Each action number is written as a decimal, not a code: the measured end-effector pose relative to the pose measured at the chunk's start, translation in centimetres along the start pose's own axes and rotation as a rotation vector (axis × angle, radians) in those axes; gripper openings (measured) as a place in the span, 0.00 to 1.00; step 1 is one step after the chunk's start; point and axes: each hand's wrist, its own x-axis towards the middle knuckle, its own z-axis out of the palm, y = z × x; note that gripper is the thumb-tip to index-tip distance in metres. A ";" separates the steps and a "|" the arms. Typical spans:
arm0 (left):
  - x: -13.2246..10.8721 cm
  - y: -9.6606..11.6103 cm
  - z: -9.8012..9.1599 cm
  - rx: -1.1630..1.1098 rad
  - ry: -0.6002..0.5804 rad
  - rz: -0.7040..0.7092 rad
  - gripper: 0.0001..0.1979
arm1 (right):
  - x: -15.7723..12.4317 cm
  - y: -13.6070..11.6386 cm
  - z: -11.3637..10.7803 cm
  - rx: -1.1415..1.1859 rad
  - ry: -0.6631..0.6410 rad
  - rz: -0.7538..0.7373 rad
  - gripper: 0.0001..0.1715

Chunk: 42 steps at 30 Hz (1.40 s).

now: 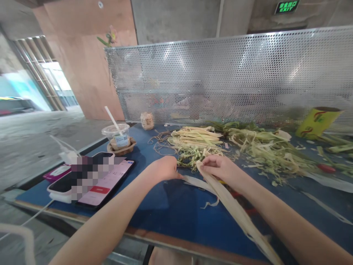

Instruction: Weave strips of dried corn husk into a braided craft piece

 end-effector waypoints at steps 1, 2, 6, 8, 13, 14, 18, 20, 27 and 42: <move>0.1 0.2 0.2 -0.008 -0.006 0.010 0.11 | 0.0 0.1 0.0 -0.048 0.000 -0.035 0.11; 0.2 0.3 0.4 -0.022 -0.009 0.026 0.09 | 0.0 0.1 0.0 -0.089 -0.003 -0.070 0.11; 0.1 0.9 0.1 -0.189 0.069 0.210 0.09 | 0.0 -0.1 0.2 -0.041 0.002 -0.111 0.12; -0.2 1.2 -0.3 -0.367 0.123 0.322 0.10 | -0.1 -0.3 0.4 0.009 0.033 -0.103 0.13; -0.6 1.8 -0.6 -0.647 0.175 0.345 0.10 | -0.2 -0.5 0.6 0.063 0.104 -0.076 0.14; -0.6 1.8 -0.5 -0.636 0.229 0.343 0.09 | -0.3 -0.5 0.6 0.082 0.094 -0.054 0.14; -0.7 2.0 -0.3 -0.535 0.368 0.383 0.09 | -0.5 -0.6 0.6 0.166 0.050 -0.050 0.16; -0.8 2.2 -0.3 -0.556 0.322 0.402 0.09 | -0.5 -0.7 0.8 0.157 0.046 -0.071 0.16; -1.3 2.8 -0.7 -0.584 0.301 0.438 0.10 | -0.4 -0.9 0.6 0.172 0.078 -0.069 0.14; -0.7 2.6 -0.1 -0.209 0.515 0.369 0.09 | 0.0 -0.7 -0.4 0.243 -0.012 -0.198 0.17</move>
